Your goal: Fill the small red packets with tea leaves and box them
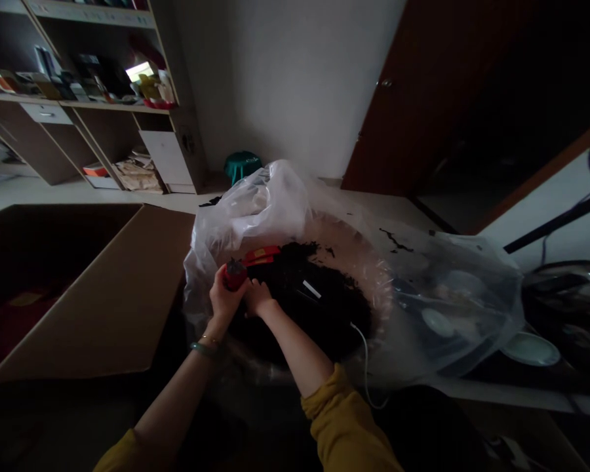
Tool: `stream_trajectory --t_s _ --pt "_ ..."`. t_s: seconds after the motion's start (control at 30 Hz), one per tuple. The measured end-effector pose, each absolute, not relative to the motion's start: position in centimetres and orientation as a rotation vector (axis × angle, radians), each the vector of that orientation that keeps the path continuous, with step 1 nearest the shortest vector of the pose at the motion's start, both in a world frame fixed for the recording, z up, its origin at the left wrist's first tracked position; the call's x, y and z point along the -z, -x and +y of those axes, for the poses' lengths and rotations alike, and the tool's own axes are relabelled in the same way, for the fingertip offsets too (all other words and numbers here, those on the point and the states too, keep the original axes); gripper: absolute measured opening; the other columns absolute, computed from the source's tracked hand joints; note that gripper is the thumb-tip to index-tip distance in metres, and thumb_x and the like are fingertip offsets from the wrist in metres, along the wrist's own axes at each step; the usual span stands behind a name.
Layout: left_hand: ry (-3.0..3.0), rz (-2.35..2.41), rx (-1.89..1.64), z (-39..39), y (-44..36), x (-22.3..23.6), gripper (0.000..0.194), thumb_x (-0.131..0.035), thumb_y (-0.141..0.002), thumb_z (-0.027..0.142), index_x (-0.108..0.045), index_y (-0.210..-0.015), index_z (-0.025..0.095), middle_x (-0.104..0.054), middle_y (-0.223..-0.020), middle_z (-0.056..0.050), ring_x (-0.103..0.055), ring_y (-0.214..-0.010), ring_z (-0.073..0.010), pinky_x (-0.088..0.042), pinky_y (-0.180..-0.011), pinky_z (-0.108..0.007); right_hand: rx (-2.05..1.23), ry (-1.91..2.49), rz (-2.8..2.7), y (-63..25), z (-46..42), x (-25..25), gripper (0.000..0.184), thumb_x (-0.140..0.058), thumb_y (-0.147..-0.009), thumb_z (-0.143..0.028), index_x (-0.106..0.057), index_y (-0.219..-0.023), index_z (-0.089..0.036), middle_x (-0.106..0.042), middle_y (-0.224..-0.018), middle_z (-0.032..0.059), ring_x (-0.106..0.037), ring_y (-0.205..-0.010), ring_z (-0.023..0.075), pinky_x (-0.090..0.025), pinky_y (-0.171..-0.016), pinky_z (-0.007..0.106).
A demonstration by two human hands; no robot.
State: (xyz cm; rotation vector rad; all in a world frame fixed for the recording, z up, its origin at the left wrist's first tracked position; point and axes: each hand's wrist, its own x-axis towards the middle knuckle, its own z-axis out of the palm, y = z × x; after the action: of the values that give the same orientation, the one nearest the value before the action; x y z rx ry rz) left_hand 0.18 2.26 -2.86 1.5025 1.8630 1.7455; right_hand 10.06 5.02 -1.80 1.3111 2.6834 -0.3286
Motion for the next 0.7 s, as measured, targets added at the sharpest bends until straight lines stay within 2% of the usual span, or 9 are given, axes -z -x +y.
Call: stream_trajectory --t_s 0.2,0.3,0.4,0.53,0.6,0.7 --pt "-1.436 1.967 -1.813 2.6 0.0 3.5 0.062 -0.077 -0.062 0.036 -0.053 -0.116 0.019 -0.067 -0.108 -0.010 -0.065 -0.099 -0.0245 -0.052 -0.089 -0.039 0.398 -1.152 2.664 -10.2 5.1 2.0 0.094 -0.077 -0.065 -0.038 -0.031 -0.146 -0.023 -0.016 -0.157 0.0158 -0.012 -0.142 0.0408 -0.022 -0.108 0.061" --pt "-1.404 1.998 -1.868 2.7 0.1 3.6 0.063 -0.076 -0.062 0.038 -0.052 -0.116 0.018 -0.065 -0.109 -0.011 -0.064 -0.101 -0.0256 -0.052 -0.088 -0.041 0.385 -1.123 2.680 -10.0 5.4 1.8 0.094 -0.077 -0.065 -0.036 -0.032 -0.145 -0.021 -0.024 -0.153 0.0184 -0.023 -0.138 0.0398 -0.028 -0.105 0.060" --pt "-1.417 1.999 -1.884 2.7 0.0 3.5 0.061 -0.076 -0.062 0.037 -0.052 -0.115 0.017 -0.065 -0.107 -0.011 -0.064 -0.100 -0.0257 -0.052 -0.089 -0.041 0.310 -1.157 2.714 -10.0 5.1 1.7 0.086 -0.078 -0.064 -0.034 -0.041 -0.140 -0.021 -0.032 -0.149 0.0197 -0.037 -0.130 0.0375 -0.035 -0.102 0.056" --pt "-1.477 1.962 -1.856 2.6 -0.1 3.4 0.061 -0.075 -0.062 0.036 -0.053 -0.115 0.017 -0.065 -0.107 -0.011 -0.064 -0.099 -0.0258 -0.052 -0.089 -0.041 0.298 -1.202 2.654 -9.9 4.4 1.8 0.082 -0.079 -0.063 -0.033 -0.045 -0.136 -0.022 -0.030 -0.150 0.0190 -0.037 -0.130 0.0396 -0.035 -0.100 0.059" --pt "-1.500 1.946 -1.835 2.6 -0.1 3.4 0.062 -0.076 -0.061 0.036 -0.053 -0.116 0.017 -0.065 -0.107 -0.011 -0.064 -0.099 -0.0259 -0.052 -0.089 -0.040 0.322 -1.241 2.630 -9.7 4.2 1.8 0.080 -0.079 -0.063 -0.031 -0.046 -0.135 -0.022 -0.034 -0.149 0.0184 -0.037 -0.130 0.0392 -0.034 -0.101 0.059" --pt "-1.525 1.923 -1.822 2.5 -0.1 3.4 0.062 -0.075 -0.062 0.034 -0.052 -0.117 0.018 -0.066 -0.108 -0.010 -0.064 -0.100 -0.0254 -0.052 -0.090 -0.040 0.340 -1.292 2.639 -9.9 4.0 1.4 0.071 -0.077 -0.064 -0.024 -0.051 -0.130 -0.023 -0.043 -0.141 0.0166 -0.044 -0.124 0.0354 -0.042 -0.097 0.051"
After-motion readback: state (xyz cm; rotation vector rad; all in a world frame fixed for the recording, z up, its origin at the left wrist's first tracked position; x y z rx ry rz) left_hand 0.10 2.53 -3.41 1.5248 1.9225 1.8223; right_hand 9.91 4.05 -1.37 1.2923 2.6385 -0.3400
